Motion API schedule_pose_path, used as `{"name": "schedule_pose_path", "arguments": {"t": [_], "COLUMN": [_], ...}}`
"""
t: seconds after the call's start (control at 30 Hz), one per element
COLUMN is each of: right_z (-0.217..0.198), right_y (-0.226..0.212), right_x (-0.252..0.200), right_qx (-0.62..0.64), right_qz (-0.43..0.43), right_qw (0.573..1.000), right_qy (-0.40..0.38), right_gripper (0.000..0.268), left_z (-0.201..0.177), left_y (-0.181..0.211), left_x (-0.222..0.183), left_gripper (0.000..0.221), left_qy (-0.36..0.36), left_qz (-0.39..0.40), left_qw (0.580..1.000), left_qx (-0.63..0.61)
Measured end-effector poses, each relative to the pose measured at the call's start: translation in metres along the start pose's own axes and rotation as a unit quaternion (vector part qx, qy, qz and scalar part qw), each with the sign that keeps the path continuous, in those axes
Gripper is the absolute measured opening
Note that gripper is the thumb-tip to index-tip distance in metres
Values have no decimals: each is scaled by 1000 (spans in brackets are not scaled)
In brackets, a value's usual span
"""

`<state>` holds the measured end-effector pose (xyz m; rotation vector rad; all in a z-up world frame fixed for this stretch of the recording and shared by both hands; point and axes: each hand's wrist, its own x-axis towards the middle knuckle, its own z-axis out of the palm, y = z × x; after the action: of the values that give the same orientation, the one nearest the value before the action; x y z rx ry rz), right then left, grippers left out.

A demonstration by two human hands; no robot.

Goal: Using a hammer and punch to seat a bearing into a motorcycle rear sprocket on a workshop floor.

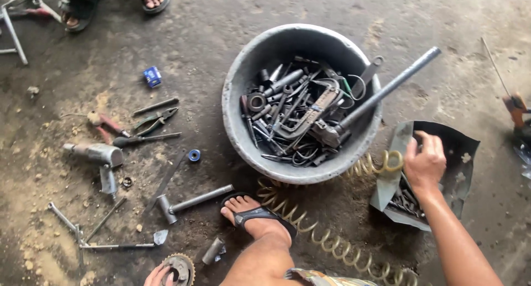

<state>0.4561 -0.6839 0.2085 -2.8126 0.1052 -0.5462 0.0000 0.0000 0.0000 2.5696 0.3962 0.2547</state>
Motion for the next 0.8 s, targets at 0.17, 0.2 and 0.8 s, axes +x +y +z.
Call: {"name": "schedule_pose_path", "arguments": {"t": [0.17,0.2,0.8], "right_z": [4,12,221], "right_y": [-116,-137,-117], "right_x": [72,83,48], "right_qx": [165,207,80], "right_qz": [-119,-144,-348], "right_qw": [979,967,842], "right_qy": [-7,-23,-405], "right_gripper": [23,23,26], "left_z": [-38,-50,-168], "left_y": [121,145,257], "left_x": [43,50,49], "left_gripper": [26,25,22], "left_qy": [13,-3,217], "left_qz": [-81,-114,-236], "left_qw": [996,993,945], "left_qx": [-40,-38,66]}}
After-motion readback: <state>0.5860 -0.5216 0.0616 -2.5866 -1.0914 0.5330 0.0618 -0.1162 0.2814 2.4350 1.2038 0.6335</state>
